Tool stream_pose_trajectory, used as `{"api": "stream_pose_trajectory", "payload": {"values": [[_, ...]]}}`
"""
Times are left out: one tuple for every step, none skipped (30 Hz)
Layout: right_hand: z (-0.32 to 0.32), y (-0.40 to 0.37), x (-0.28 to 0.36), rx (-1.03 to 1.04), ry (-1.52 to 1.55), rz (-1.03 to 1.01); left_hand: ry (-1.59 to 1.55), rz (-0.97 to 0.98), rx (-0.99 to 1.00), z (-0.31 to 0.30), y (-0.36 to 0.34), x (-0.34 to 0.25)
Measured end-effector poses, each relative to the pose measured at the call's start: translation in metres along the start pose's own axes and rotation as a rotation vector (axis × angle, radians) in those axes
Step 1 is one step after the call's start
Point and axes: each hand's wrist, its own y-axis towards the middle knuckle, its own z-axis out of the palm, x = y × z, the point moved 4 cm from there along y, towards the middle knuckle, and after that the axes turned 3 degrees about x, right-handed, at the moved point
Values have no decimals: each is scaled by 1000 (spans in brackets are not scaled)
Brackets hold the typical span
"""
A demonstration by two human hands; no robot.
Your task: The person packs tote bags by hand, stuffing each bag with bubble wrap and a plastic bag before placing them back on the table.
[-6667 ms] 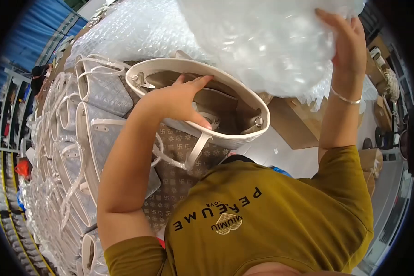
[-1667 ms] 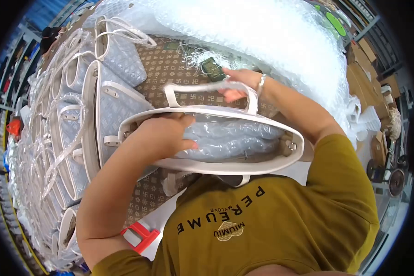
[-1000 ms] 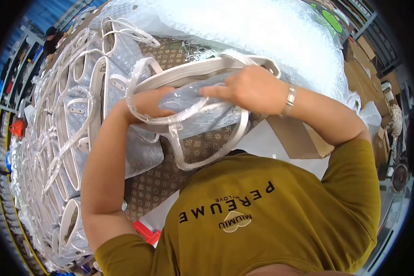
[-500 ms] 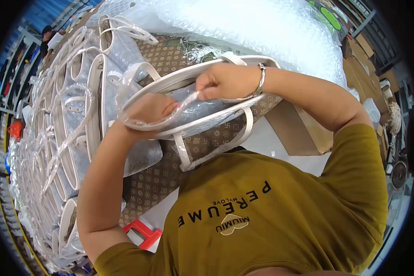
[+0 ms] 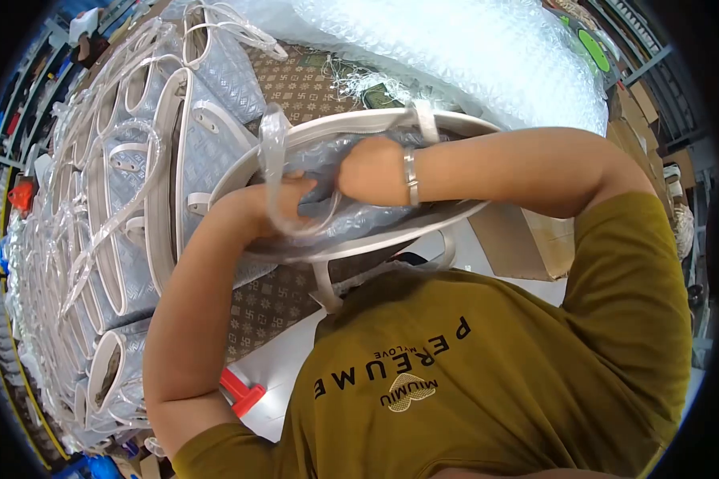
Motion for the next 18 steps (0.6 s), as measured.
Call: {"api": "stream_pose_trajectory", "payload": {"values": [[3, 10, 1, 153, -185, 43, 24, 9, 17, 0, 1, 1], [-1, 23, 3, 159, -189, 48, 24, 16, 11, -1, 1, 0], [-2, 37, 2, 253, -88, 99, -67, -29, 26, -4, 0, -3], [-2, 42, -1, 345, 13, 150, -157, -75, 40, -8, -2, -7], [3, 46, -9, 348, 2, 156, -246, -122, 50, -13, -4, -9], [12, 50, -16, 413, 394, 133, -245, -118, 36, -20, -5, -13], [21, 53, -21, 473, 786, 104, -288, -137, 34, -25, -7, -16], [20, 53, -18, 528, 1184, 70, -337, -159, 36, -27, -9, -19], [23, 54, -16, 541, 1177, 68, -387, -182, 43, -27, -12, -21], [27, 53, -10, 549, 938, 9, -395, -184, 44, -26, -14, -22], [31, 51, -5, 545, 702, -47, -325, -228, 51, -26, -15, -21], [34, 48, -4, 531, 469, -97, -249, -270, 62, -28, -15, -22], [35, 46, -7, 525, 473, -95, -171, -312, 70, -32, -16, -23], [37, 46, -12, 525, 474, -99, -164, -314, 73, -39, -21, -29], [42, 47, -18, 525, 477, -103, -181, -372, 21, -50, -28, -38], [47, 47, -25, 524, 482, -104, -194, -425, -29, -57, -33, -46], [61, 54, -36, 511, 489, -99, -180, -423, -24, -59, -34, -52], [55, 58, -37, 457, 470, -112, -87, -243, -226, -69, -34, -66]]}}
